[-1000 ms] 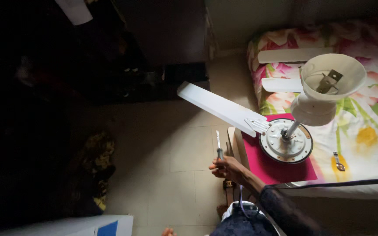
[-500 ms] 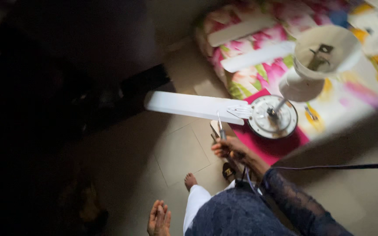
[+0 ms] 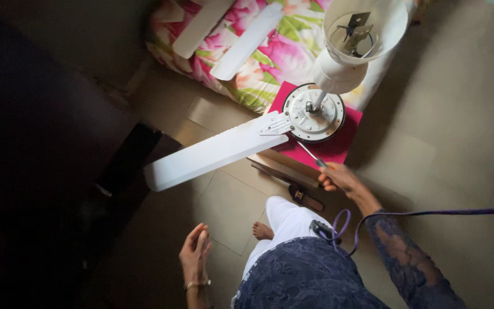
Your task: The person attaches a fan blade to the ceiling fan motor housing using a screwdriver. They tighten the screws to secure the blade in place.
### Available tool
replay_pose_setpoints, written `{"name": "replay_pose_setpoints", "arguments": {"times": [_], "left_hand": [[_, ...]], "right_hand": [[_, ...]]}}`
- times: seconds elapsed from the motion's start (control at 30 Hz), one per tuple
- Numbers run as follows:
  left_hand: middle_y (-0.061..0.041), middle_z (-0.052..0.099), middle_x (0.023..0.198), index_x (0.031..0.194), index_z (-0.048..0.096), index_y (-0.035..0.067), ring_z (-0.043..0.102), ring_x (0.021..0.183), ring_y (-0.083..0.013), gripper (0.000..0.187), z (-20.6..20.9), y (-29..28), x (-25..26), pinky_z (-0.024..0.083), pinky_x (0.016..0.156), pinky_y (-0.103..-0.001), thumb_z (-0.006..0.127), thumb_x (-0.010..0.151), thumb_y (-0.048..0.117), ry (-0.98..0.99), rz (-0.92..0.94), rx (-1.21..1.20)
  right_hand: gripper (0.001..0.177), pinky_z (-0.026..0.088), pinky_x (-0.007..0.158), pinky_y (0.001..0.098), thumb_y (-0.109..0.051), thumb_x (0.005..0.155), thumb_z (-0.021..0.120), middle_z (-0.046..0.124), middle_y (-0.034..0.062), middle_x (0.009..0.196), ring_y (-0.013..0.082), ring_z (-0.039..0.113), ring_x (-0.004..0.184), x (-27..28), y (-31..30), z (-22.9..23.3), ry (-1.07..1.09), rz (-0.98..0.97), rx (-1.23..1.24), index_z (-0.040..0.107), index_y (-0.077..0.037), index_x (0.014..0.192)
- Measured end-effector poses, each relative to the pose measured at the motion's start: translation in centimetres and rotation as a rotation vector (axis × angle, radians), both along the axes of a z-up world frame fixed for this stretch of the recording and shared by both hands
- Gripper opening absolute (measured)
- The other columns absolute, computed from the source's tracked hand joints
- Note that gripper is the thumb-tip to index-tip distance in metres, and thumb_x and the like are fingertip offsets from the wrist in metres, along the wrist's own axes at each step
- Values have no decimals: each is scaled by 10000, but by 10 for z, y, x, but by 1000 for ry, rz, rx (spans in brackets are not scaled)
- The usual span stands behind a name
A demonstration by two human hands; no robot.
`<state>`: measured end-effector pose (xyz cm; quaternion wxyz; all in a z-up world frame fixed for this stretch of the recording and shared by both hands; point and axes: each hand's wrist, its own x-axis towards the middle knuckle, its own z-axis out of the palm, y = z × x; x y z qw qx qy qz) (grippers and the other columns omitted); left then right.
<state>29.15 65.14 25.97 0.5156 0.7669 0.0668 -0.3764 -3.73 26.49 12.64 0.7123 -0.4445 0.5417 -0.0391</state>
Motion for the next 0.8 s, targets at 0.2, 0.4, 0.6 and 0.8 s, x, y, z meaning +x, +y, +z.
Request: {"name": "replay_pose_setpoints", "arguments": {"times": [0.2,0.4,0.6,0.8], "left_hand": [[-71,736,1249,1299,691,60,683,1102,-135,418,-8,-97,26,564,887,-282,735,915,220,21,-299,-154],[-46,736,1243,1299,685,93,693,1119,-131,420,8,-138,38,586,945,-308,720,896,208,67,-296,-29],[-71,727,1235,1280,691,62,685,1116,-155,389,4,-122,56,576,933,-317,723,910,176,99,-189,-28],[-94,737,1183,1264,723,33,667,1038,-160,356,16,-134,98,552,902,-305,740,935,169,27,-338,100]], "right_hand": [[301,562,528,250,-162,893,693,624,12,830,88,593,629,-24,9,-60,126,-157,119,674,-43,1169],[406,485,502,272,-59,776,776,648,22,798,107,580,582,42,-12,-85,124,-132,-110,721,-31,1177],[358,553,723,348,-43,684,819,755,68,879,155,690,781,85,-23,-109,401,-148,-516,790,-64,1040],[569,560,836,380,-43,658,882,722,204,1130,241,673,950,126,-41,-130,483,-528,-548,630,80,1154]]}}
